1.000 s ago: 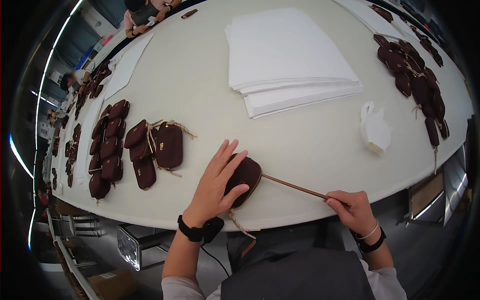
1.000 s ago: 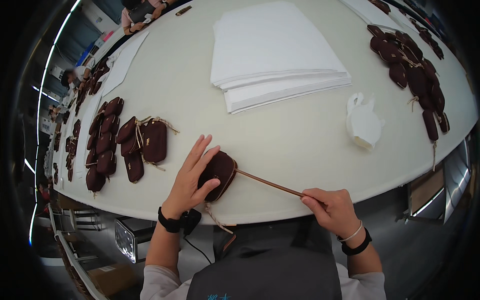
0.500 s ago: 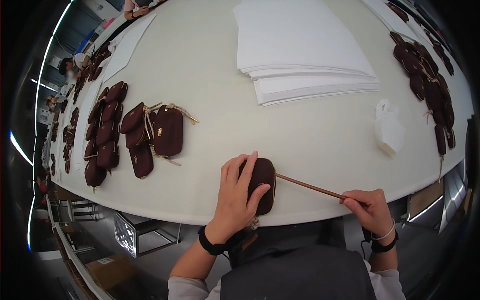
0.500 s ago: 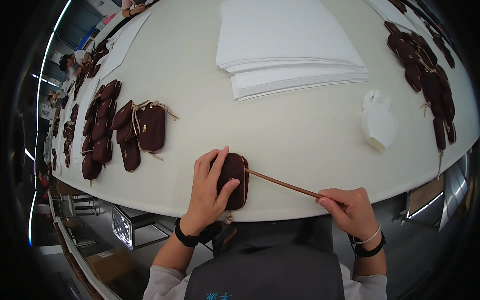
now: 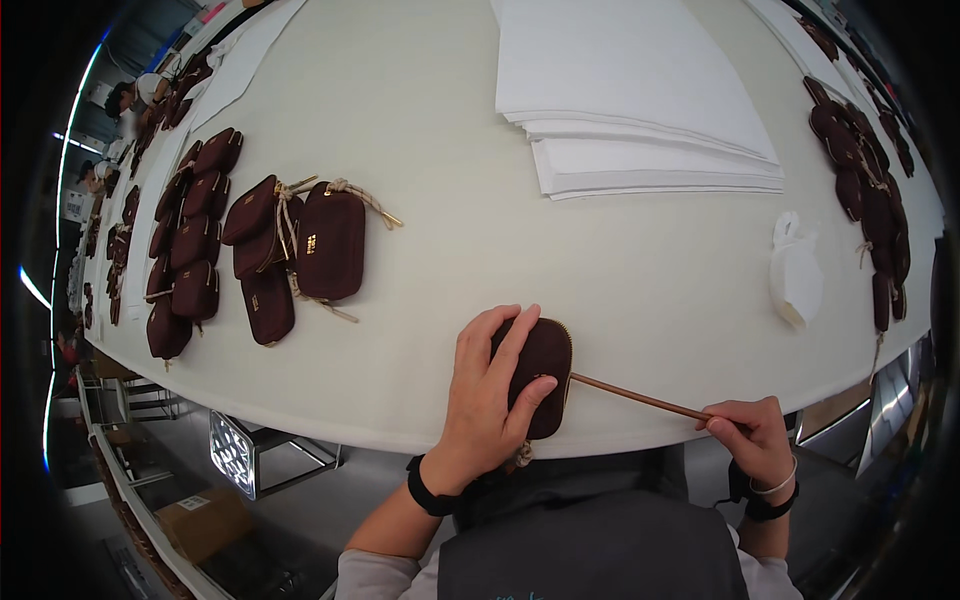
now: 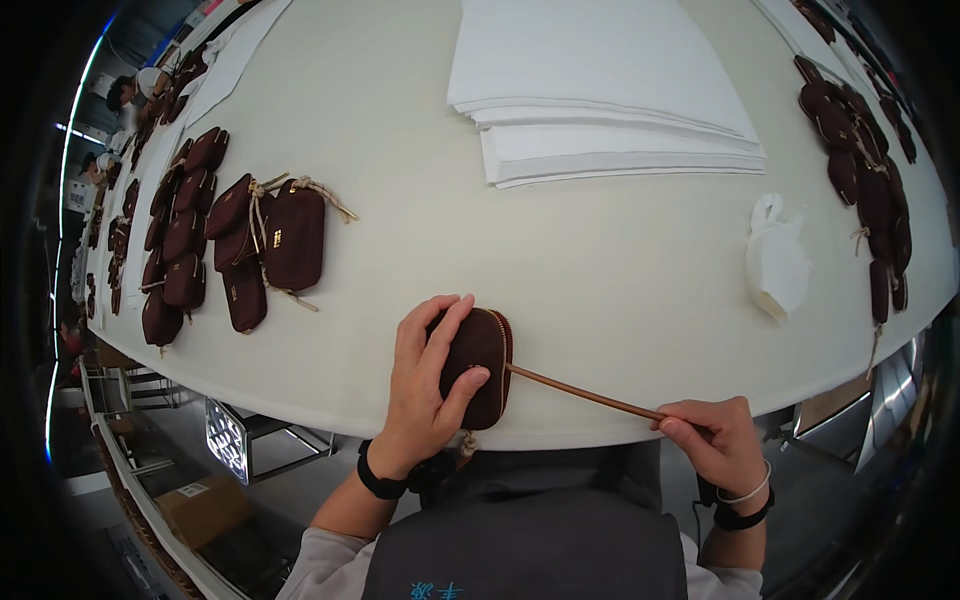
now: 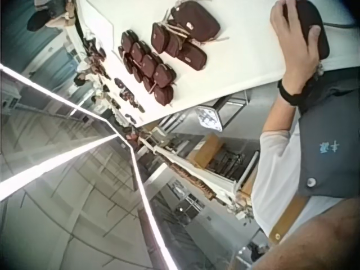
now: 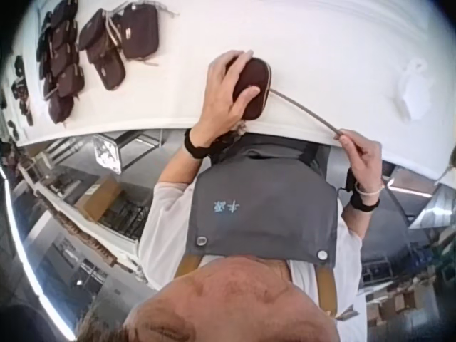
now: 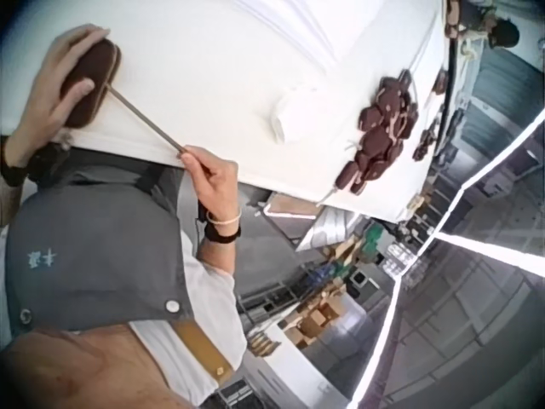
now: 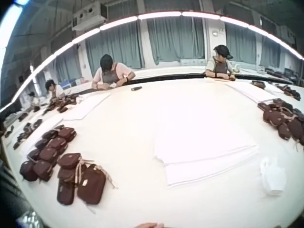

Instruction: The person inserts white tissue paper into small maroon pouches, zips them closed, and places them on a table. The person also uses a thin stick to adjust the contents of the pouches and attaches a string to the zipper pull.

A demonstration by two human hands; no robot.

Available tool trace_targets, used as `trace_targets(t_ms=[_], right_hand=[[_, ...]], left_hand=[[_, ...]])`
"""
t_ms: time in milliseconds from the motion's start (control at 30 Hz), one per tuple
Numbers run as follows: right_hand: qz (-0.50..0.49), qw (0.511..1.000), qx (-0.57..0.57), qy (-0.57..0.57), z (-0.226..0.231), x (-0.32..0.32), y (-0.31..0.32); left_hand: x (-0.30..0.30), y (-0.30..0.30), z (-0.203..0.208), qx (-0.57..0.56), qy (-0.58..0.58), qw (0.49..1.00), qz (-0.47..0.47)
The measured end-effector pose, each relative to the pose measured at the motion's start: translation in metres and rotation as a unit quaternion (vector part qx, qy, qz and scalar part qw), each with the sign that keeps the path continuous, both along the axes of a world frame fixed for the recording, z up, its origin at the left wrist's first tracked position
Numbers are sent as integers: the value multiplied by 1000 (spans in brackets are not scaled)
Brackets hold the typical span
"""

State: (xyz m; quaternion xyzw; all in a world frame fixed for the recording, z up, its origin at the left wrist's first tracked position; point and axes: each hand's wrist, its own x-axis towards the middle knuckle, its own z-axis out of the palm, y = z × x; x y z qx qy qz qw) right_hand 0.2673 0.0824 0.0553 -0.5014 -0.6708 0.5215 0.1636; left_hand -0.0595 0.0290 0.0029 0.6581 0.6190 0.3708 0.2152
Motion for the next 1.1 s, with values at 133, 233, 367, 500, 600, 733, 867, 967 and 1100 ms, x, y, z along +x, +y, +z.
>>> trace_targets(t_ms=[133,233,367,500,600,733,867,967,1100], right_hand=[[-34,999,11,19,-17,-28,-9],[-25,999,26,0,-23,-48,-16],[-26,998,55,-7,-28,-59,-23],[-13,998,56,-38,-28,-54,-24],[-3,996,88,-27,-25,-40,-18],[2,996,83,-20,-30,-23,-13],[23,993,77,-88,-22,-52,-7],[29,991,97,-92,-24,-58,-5],[39,988,111,-103,-27,-51,-9]], left_hand=[[0,-1,-3,22,31,999,-17],[2,-2,-1,28,75,996,-35],[3,-4,3,25,96,994,-37],[4,-8,-1,39,89,995,-15],[5,-17,-4,75,125,989,8],[-3,-17,-12,80,118,989,-40],[1,-15,-2,40,136,988,-66],[-2,-14,-3,30,145,985,-85],[-5,-12,-7,40,159,980,-116]])
